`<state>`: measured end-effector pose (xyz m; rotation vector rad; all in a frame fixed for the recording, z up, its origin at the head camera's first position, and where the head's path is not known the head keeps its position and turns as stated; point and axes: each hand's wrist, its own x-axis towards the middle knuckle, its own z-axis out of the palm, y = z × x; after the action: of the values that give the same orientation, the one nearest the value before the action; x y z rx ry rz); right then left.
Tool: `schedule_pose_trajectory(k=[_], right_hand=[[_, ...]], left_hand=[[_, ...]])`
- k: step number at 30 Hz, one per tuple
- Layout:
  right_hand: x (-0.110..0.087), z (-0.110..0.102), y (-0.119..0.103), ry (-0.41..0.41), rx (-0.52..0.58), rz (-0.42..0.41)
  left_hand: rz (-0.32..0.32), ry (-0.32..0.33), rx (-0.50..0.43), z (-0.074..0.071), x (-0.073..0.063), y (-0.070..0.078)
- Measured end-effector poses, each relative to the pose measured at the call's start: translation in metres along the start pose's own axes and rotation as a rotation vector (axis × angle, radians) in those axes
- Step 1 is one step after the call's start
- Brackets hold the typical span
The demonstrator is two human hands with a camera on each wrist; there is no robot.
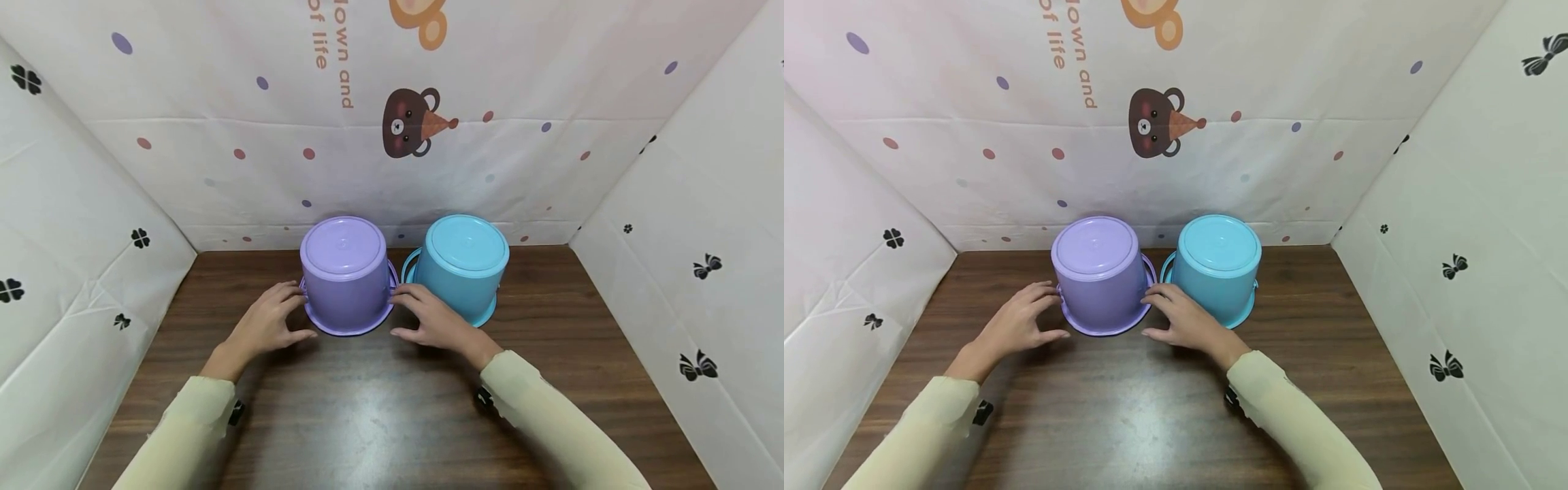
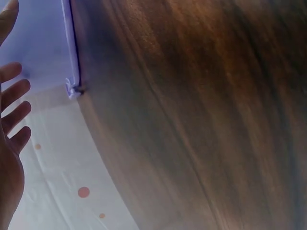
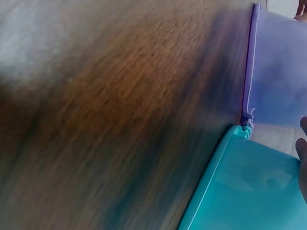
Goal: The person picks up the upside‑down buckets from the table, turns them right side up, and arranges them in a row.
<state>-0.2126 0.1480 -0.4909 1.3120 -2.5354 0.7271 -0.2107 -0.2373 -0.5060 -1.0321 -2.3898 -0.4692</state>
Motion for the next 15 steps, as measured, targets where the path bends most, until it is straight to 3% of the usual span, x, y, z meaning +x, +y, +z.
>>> schedule_pose_trajectory(k=[9, 15], right_hand=[[0.01, 0.015, 0.005, -0.095, -0.097, 0.023], [0.014, 0.021, 0.006, -0.139, -0.089, 0.051]], left_hand=[[-0.027, -0.099, 0.029, 0.005, 0.001, -0.006], [-0.013, -0.122, 0.031, 0.009, 0.0, -0.011]])
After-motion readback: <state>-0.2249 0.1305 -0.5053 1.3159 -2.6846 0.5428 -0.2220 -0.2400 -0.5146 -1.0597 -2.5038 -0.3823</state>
